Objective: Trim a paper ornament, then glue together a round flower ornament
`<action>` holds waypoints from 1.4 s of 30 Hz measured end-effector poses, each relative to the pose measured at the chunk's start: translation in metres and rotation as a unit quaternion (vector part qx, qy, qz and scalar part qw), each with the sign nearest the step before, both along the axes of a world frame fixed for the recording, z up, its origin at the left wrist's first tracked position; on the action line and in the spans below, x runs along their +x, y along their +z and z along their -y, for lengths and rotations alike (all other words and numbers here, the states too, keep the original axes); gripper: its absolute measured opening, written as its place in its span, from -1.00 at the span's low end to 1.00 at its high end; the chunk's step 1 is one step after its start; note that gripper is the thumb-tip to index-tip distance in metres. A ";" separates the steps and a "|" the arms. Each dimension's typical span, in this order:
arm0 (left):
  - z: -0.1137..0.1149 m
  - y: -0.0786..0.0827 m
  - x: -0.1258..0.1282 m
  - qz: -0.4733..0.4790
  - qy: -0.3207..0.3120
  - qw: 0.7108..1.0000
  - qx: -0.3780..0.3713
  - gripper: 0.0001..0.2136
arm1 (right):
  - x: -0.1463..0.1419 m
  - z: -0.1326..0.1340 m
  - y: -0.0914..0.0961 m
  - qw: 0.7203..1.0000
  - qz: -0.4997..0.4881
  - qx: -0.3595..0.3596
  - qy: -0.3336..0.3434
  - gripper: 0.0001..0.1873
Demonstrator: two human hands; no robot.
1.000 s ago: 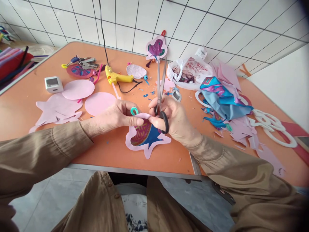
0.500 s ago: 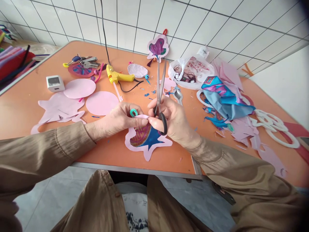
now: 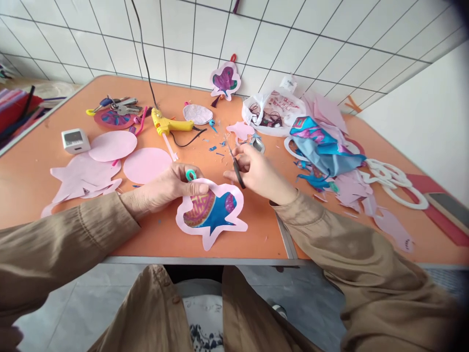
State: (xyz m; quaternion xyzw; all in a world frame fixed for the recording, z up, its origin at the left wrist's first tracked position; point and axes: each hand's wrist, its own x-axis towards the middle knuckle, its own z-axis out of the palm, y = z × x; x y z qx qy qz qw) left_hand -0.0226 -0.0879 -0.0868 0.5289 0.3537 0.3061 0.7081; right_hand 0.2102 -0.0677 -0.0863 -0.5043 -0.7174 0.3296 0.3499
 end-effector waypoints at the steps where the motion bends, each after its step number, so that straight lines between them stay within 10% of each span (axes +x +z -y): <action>1: 0.001 0.001 0.000 0.001 0.003 1.000 0.002 -0.63 | 0.002 -0.001 -0.001 0.998 0.056 0.025 -0.009 -0.58; 20: 0.008 0.008 0.008 -0.009 0.034 0.999 0.019 -0.63 | 0.011 0.004 0.011 0.900 0.420 0.098 -0.056 -0.78; 26: 0.009 0.005 0.009 -0.009 0.025 1.000 0.012 -0.62 | 0.017 0.002 0.015 0.914 0.398 0.038 -0.073 -0.52; 31: 0.009 0.005 0.010 -0.022 0.018 1.000 0.004 -0.63 | 0.024 0.002 0.014 0.934 0.354 0.028 -0.029 -0.68; 42: 0.008 0.002 0.007 -0.040 0.021 0.999 0.005 -0.58 | 0.035 -0.014 0.007 0.937 0.288 0.090 -0.176 -0.80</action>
